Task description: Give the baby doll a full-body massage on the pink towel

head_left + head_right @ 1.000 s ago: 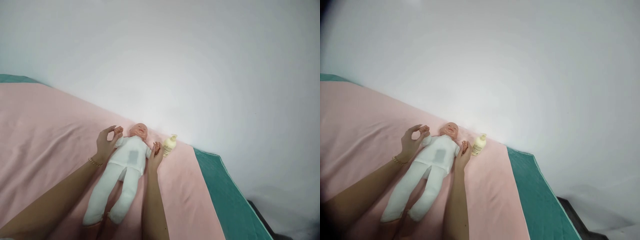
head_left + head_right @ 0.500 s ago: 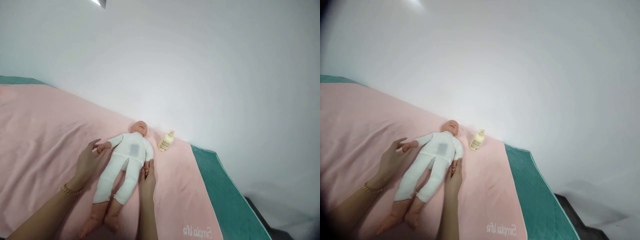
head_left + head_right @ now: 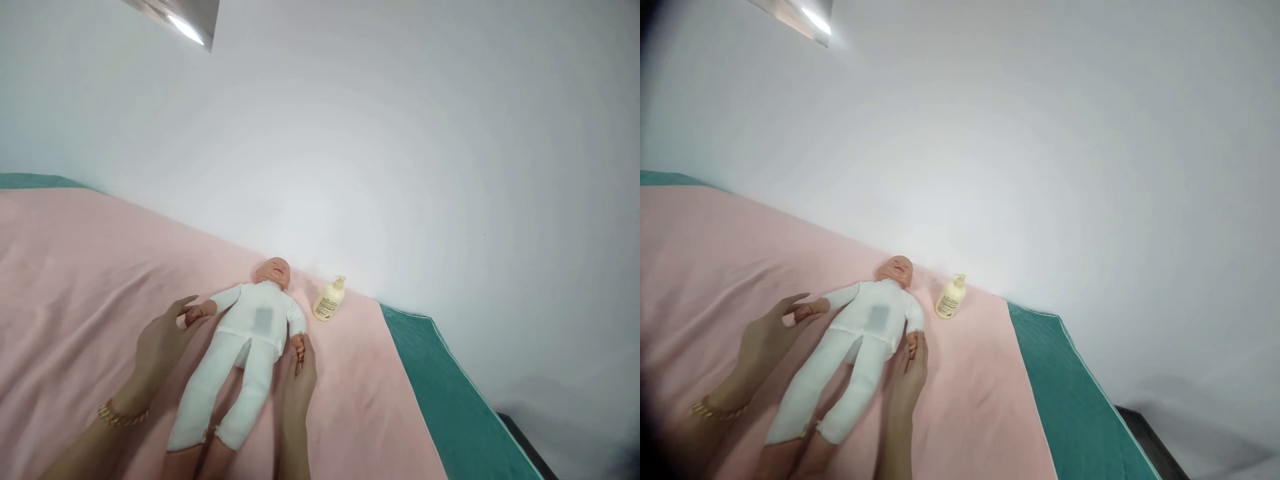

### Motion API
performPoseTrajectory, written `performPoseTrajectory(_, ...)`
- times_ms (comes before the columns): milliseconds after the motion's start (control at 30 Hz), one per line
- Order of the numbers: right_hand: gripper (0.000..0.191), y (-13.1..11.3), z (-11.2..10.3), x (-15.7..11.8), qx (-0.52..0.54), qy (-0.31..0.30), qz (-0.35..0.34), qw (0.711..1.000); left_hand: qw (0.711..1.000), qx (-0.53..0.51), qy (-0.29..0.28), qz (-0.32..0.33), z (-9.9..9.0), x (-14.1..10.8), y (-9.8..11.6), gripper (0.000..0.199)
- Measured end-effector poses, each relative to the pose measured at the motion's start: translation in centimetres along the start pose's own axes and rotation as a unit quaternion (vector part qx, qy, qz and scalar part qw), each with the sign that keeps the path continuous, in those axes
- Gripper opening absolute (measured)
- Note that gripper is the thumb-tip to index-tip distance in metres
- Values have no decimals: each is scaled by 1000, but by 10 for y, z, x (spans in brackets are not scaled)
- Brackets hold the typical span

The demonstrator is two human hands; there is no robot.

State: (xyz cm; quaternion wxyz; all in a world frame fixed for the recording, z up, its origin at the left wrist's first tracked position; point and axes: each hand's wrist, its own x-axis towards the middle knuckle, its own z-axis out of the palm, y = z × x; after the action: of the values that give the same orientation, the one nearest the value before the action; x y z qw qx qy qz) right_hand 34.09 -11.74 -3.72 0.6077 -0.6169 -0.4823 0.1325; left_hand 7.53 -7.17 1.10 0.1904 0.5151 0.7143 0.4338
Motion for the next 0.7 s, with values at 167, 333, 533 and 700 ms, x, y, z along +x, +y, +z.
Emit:
performPoseTrajectory(167,47,-15,16,48,33,34,-30,998,992,-109,52,25,20,30,30,51)
performPoseTrajectory(333,45,-23,32,102,35,39,-41,998,965,-245,75,51,51,74,54,35)
performPoseTrajectory(533,48,-6,59,159,113,15,-22,993,959,-282,0,9,82,126,60,45)
performPoseTrajectory(700,47,27,83,198,57,-53,13,997,984,-154,-78,39,105,151,48,48)
